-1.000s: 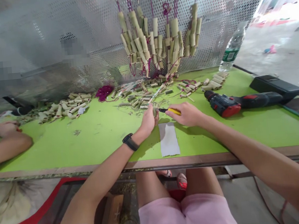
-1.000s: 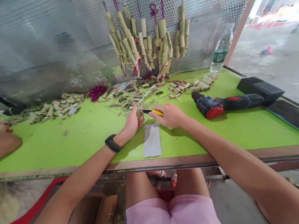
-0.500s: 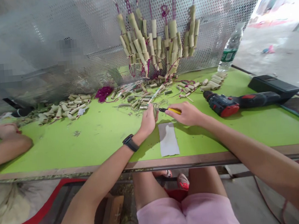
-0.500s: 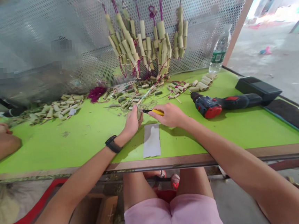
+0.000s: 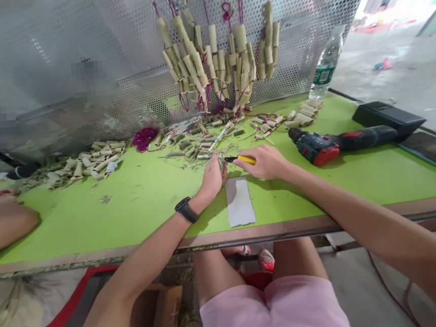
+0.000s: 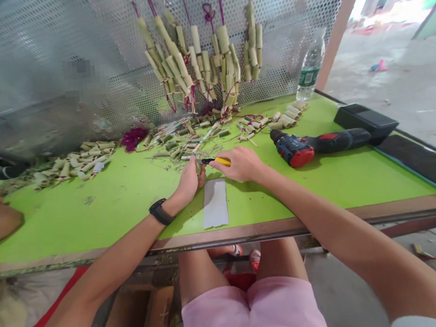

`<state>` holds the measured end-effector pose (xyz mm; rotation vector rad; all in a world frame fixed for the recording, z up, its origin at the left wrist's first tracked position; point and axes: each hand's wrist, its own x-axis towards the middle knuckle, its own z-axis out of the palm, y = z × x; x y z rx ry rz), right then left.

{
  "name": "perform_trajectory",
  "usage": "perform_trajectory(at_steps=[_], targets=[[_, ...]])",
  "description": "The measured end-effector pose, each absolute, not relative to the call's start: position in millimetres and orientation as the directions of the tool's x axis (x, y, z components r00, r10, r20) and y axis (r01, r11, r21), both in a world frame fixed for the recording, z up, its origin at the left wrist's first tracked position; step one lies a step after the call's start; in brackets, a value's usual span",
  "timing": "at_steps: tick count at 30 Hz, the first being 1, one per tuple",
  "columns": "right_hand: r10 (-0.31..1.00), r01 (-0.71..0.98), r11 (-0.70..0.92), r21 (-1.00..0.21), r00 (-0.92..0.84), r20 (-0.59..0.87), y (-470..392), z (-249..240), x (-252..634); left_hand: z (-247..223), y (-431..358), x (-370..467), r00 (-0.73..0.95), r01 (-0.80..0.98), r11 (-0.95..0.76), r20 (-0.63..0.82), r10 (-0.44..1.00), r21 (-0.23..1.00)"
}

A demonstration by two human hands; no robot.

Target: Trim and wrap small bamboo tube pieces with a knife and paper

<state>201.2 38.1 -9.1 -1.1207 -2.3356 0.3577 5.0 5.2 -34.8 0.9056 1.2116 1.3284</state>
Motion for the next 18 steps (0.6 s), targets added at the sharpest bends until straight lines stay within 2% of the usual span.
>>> perform_trajectory(at_steps=[3,8,14,16,18], targets=[[0.791,0.695,0.611,-0.379,-0.515,0.329,36.0,-6.1,199.7,-33.9,5.6,4.3,-0.191,-0.151,0.071,-0.099,0.977,0.986],[0.808,0.782,0.573,-0.244,-0.491,0.326,35.4,-2.9,198.1,-29.3,3.0,5.6,-0.187,-0.162,0.092,-0.122,0.975,0.982],[0.786,0.805,0.572,-0.161,-0.481,0.388,36.5,-5.7,194.5,-14.9,-2.4,13.5,-0.162,-0.235,0.195,-0.236,0.958,0.952],[0.771,0.802,0.573,-0.167,-0.458,0.443,38.4,-6.1,195.1,-9.9,-4.1,14.3,-0.110,-0.293,0.221,-0.262,0.959,0.930],[0.773,0.805,0.544,-0.236,-0.370,0.516,41.6,-5.0,198.0,-7.0,-4.8,13.1,-0.053,-0.351,0.249,-0.285,0.957,0.903]])
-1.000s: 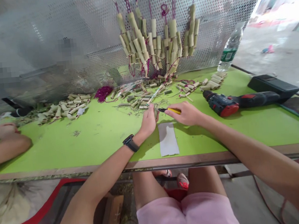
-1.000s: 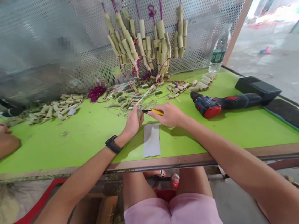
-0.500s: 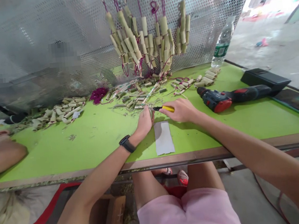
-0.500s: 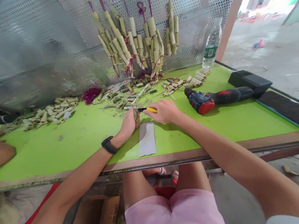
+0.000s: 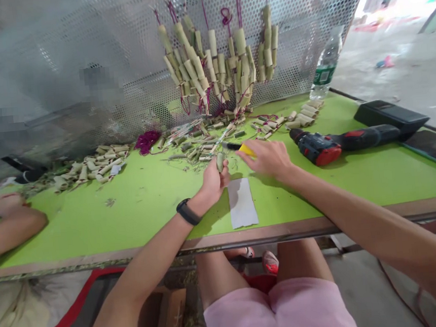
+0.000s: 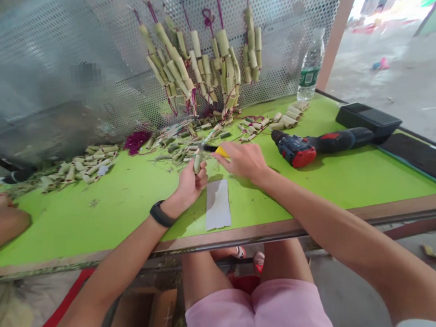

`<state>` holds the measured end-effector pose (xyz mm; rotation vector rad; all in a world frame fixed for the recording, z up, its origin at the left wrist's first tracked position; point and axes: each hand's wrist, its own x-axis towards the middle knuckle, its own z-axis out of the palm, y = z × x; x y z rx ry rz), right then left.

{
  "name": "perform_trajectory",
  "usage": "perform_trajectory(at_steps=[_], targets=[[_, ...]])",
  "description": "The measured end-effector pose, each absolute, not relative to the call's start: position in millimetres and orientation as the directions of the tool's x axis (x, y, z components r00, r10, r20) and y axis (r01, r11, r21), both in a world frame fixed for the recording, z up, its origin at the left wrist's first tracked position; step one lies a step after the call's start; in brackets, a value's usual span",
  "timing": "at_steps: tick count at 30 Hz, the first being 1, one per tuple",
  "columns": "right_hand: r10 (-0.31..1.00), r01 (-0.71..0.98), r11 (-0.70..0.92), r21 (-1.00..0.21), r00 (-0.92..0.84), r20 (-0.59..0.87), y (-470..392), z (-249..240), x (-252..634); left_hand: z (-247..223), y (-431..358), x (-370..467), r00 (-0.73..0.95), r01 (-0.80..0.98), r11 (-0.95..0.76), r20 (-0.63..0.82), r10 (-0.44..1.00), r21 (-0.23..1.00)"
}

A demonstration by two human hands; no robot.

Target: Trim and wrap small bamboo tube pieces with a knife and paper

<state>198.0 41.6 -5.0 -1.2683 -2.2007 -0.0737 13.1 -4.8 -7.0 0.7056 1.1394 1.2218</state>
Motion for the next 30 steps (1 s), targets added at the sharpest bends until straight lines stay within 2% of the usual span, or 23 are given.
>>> perform_trajectory(at_steps=[4,6,8,14,19,25,30], targets=[[0.760,0.777,0.483,-0.405,-0.142,0.634,47.8,-2.5,205.5,-7.9,-2.4,8.1,-0.086,-0.352,0.248,-0.295,0.952,0.903],[0.786,0.722,0.497,-0.481,-0.140,0.602,47.6,-3.1,206.2,-9.4,-0.6,6.5,-0.132,-0.309,0.190,-0.240,0.962,0.932],[0.816,0.667,0.523,-0.530,-0.211,0.539,44.3,-4.2,204.1,-10.0,0.7,5.9,-0.153,-0.263,0.145,-0.189,0.970,0.954],[0.769,0.652,0.622,-0.432,-0.408,0.491,30.5,-3.6,196.6,-7.4,0.2,6.1,-0.152,-0.222,0.114,-0.150,0.977,0.968],[0.755,0.613,0.655,-0.441,-0.521,0.398,31.0,-3.7,197.7,-9.6,-2.8,6.3,-0.065,-0.208,0.066,-0.081,0.995,0.976],[0.733,0.585,0.680,-0.442,-0.563,0.382,32.3,-3.2,199.3,-10.5,-3.8,1.2,0.092,-0.267,0.195,-0.177,0.980,0.944],[0.730,0.589,0.684,-0.431,-0.568,0.381,33.9,-3.8,201.4,-3.6,-4.9,1.6,0.129,-0.408,0.234,-0.198,0.972,0.882]])
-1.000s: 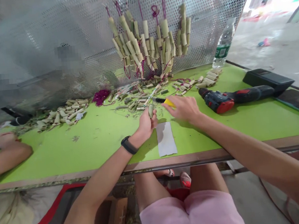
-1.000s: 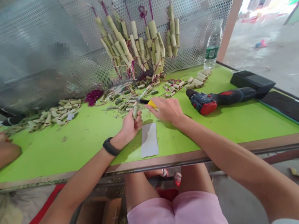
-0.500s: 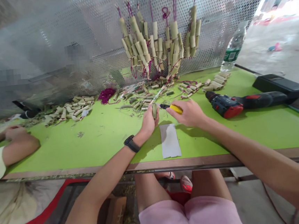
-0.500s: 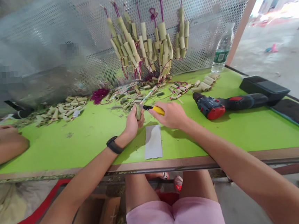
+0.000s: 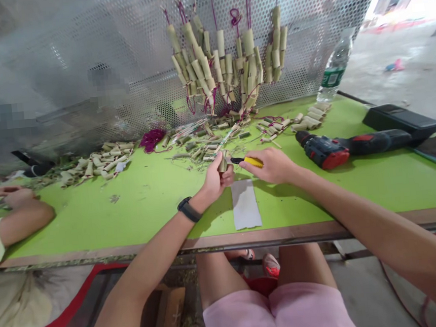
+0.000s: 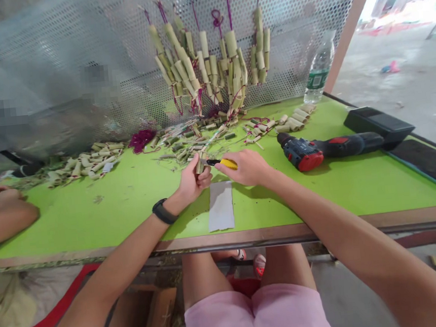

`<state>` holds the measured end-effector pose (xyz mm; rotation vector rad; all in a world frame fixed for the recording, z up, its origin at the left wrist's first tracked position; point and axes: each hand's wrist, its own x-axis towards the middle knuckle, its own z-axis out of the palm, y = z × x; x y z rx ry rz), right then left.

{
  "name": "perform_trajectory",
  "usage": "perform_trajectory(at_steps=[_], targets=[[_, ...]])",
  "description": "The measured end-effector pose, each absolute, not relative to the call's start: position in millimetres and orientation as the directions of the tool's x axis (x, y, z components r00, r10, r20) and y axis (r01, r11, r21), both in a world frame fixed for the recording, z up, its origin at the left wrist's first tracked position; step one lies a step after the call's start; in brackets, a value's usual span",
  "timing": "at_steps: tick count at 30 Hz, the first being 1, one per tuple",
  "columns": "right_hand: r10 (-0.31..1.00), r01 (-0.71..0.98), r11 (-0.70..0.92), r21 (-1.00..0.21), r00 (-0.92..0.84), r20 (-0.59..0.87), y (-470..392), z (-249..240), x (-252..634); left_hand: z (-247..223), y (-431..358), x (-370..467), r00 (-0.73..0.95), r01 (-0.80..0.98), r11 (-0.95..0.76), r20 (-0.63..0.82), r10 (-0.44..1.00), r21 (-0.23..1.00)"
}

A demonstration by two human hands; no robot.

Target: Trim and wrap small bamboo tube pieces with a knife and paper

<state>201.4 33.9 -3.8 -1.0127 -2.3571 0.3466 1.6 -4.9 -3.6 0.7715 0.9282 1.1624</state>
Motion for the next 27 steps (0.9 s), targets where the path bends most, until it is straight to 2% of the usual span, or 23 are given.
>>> perform_trajectory(at_steps=[9,19,27], targets=[[0.690,0.543,0.720,-0.433,-0.624,0.365,32.3,-4.6,200.7,4.4,-7.3,8.1,0.014,-0.400,0.251,-0.268,0.963,0.881],[0.655,0.472,0.732,-0.490,-0.685,0.318,32.0,-6.2,200.0,-5.4,-4.7,6.2,0.039,-0.382,0.216,-0.217,0.975,0.899],[0.744,0.608,0.665,-0.435,-0.595,0.305,36.1,-4.4,203.3,-10.1,-5.3,7.5,0.040,-0.380,0.200,-0.200,0.979,0.903]])
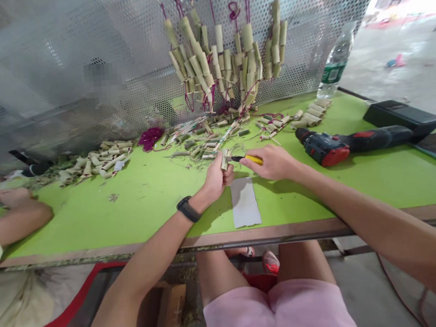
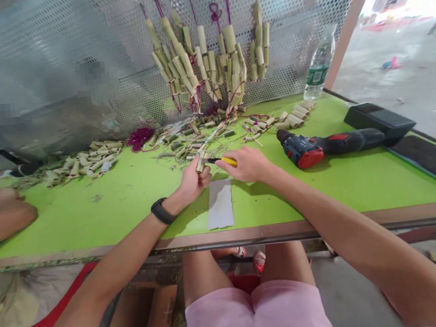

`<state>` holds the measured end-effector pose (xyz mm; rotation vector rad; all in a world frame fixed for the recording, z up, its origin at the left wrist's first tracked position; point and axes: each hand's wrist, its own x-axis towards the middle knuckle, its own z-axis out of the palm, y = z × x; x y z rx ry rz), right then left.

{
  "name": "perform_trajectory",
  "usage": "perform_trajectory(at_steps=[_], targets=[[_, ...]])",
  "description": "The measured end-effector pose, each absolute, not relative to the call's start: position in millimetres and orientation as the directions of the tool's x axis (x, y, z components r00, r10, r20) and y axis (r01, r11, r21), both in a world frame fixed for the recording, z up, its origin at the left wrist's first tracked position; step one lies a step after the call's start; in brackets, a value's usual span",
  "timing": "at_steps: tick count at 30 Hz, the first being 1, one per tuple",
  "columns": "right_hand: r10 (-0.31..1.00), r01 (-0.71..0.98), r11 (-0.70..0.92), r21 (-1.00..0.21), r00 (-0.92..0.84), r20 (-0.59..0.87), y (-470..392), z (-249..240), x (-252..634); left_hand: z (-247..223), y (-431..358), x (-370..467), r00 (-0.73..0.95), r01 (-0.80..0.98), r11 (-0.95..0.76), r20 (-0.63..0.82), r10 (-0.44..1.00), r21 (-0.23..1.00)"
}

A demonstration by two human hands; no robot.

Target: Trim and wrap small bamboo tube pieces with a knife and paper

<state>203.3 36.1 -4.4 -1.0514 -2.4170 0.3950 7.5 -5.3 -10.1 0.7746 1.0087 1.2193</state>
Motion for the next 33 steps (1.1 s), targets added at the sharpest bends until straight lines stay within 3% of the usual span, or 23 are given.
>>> perform_trajectory(at_steps=[8,17,22,33], targets=[[0.812,0.775,0.565,-0.284,-0.462,0.358,36.9,-3.0,202.0,-3.7,-5.1,9.4,0.074,-0.412,0.307,-0.305,0.950,0.858],[0.740,0.585,0.669,-0.458,-0.581,0.340,42.6,-7.0,205.2,-2.9,-6.2,9.3,0.072,-0.406,0.310,-0.309,0.948,0.860],[0.696,0.509,0.703,-0.497,-0.634,0.337,33.2,-7.3,198.7,-2.8,-5.6,11.2,-0.011,-0.373,0.280,-0.306,0.952,0.884],[0.757,0.618,0.648,-0.445,-0.587,0.286,24.6,-1.2,194.7,-6.4,-3.8,10.1,-0.038,-0.334,0.252,-0.280,0.959,0.908]])
